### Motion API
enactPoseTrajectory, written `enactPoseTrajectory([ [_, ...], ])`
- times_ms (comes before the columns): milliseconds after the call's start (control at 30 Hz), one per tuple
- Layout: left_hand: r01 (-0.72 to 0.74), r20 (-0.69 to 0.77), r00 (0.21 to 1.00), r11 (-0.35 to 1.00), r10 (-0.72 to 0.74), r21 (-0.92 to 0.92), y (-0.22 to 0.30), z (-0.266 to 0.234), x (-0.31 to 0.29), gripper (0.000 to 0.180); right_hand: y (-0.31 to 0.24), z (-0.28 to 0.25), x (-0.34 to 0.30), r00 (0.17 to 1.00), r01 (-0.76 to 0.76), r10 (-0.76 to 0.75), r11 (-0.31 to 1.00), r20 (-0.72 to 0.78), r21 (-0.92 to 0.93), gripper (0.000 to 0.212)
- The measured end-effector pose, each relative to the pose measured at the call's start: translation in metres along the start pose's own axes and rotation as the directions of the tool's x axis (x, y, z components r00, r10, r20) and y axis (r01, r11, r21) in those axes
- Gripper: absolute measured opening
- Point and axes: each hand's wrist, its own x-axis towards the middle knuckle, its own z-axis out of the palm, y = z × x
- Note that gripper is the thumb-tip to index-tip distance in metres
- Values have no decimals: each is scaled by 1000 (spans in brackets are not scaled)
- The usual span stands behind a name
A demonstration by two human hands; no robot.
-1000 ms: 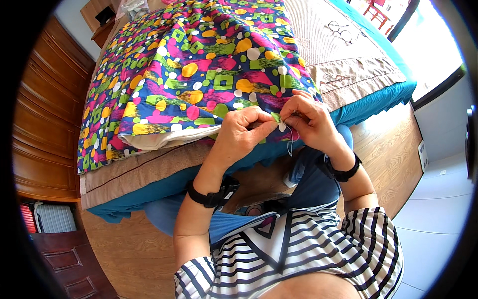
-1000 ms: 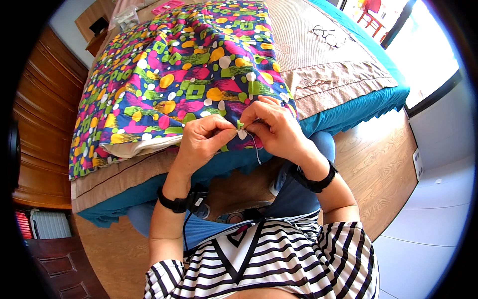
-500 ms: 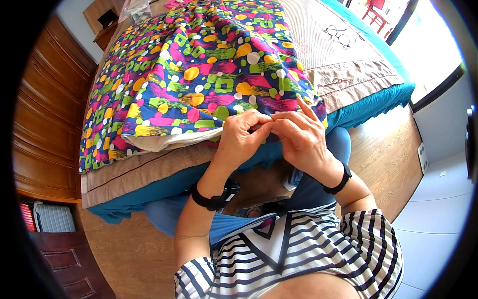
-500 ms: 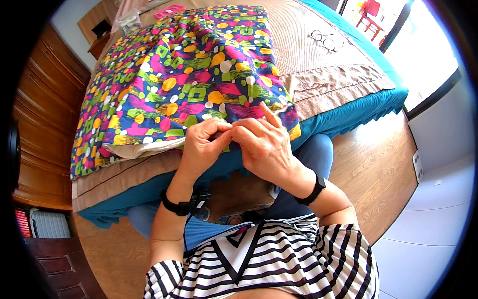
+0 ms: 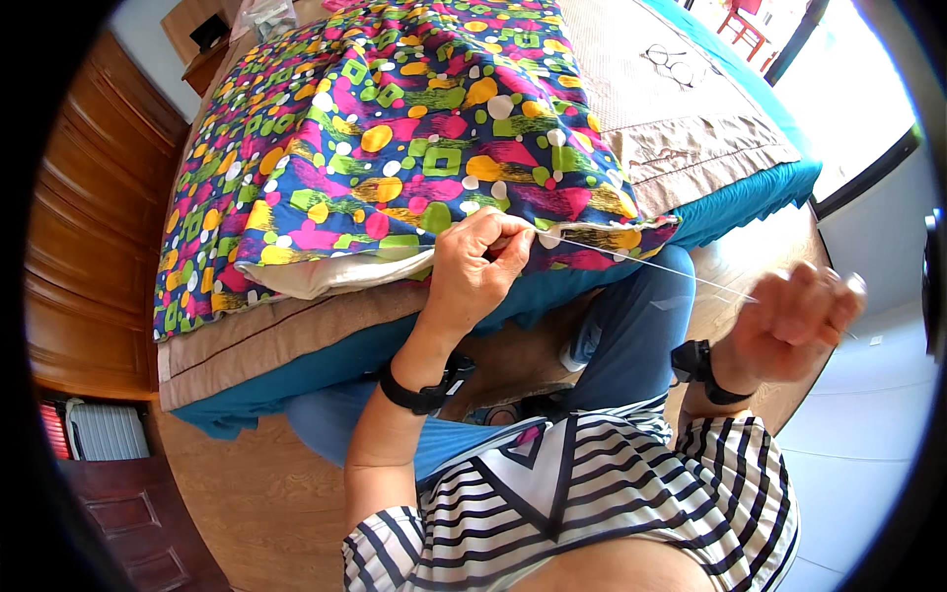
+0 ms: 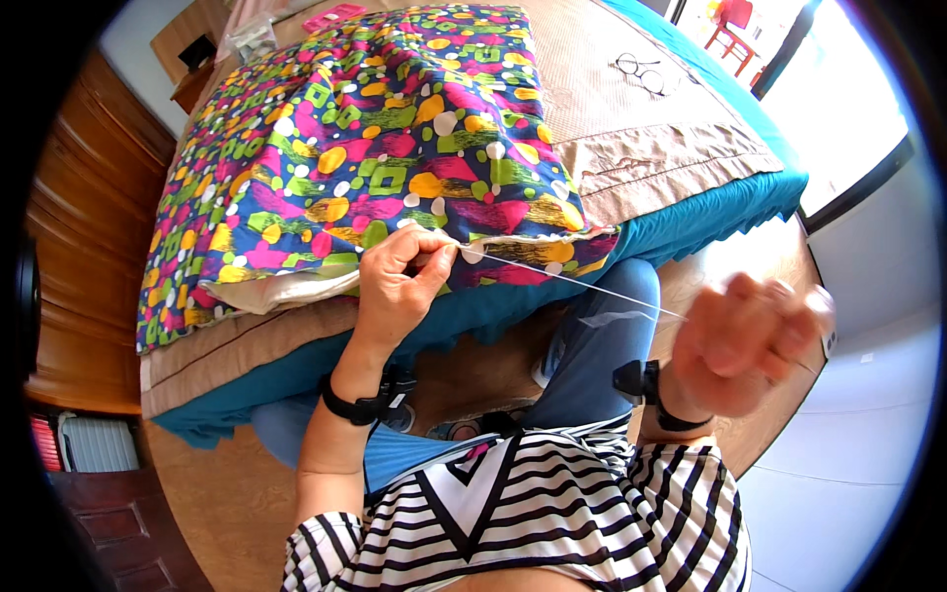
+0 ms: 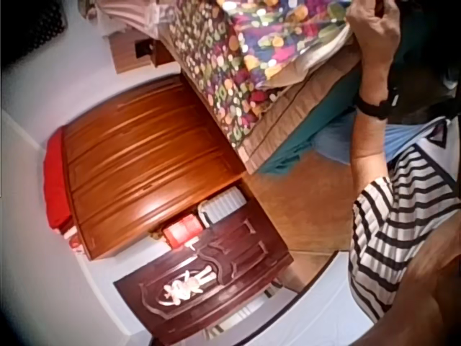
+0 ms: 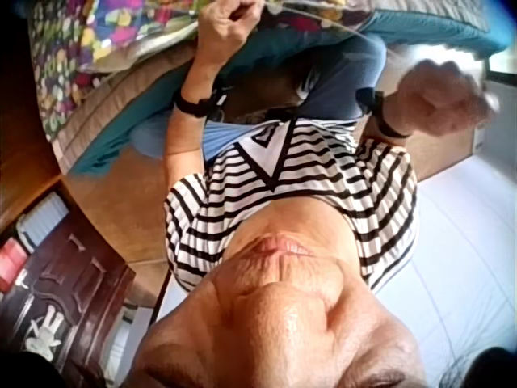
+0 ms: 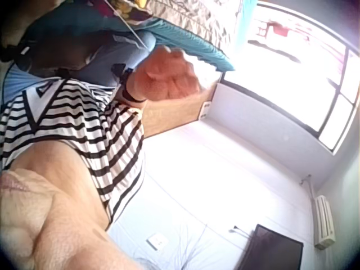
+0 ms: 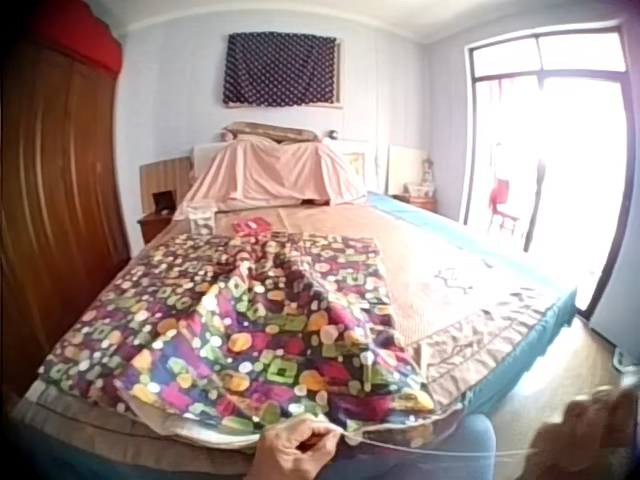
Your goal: The person is sewing the edge of a colorful patterned fabric by hand using a needle and thread. The person sits while holding the fabric on their lap and the edge of a bed, repeatedly pushing the needle through the material and pulling the thread tight.
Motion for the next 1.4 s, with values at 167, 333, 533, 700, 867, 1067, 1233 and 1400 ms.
enactPoseTrajectory([
  [167, -5, 8, 1000, 1000, 5, 10, 1, 1, 0, 2, -23, -8, 10, 988, 97, -93, 995, 123, -24, 9],
  [333, -36, 26, 999, 999, 36, 9, 0, 0, 0, 2, -1, 5, -1, 993, 60, -16, 926, 119, -374, 17],
  [533, -123, 50, 992, 987, 118, 105, 4, -5, -2, 5, 34, 47, 4, 824, 165, 361, 584, 437, -795, 21],
  [700, -221, 71, 974, 967, 213, 124, 10, -4, 1, 13, 80, 49, -6, 767, 158, 472, 518, 435, -841, 18],
  [867, -278, 141, 959, 907, 244, 317, 21, -17, -7, 35, 89, 34, -7, 775, 116, 431, 622, 463, -774, 15],
  [1067, -424, 170, 905, 802, 390, 420, 24, -24, -6, 28, 82, 30, -5, 776, 40, 481, 608, 408, -793, 12],
  [1233, -406, 148, 910, 758, 388, 510, 24, -25, -7, 28, 82, 30, -5, 771, 43, 483, 611, 415, -790, 11],
  [1400, -358, 104, 925, 744, 367, 564, 31, -23, -7, 27, 80, 30, -5, 776, 59, 473, 604, 417, -795, 11],
])
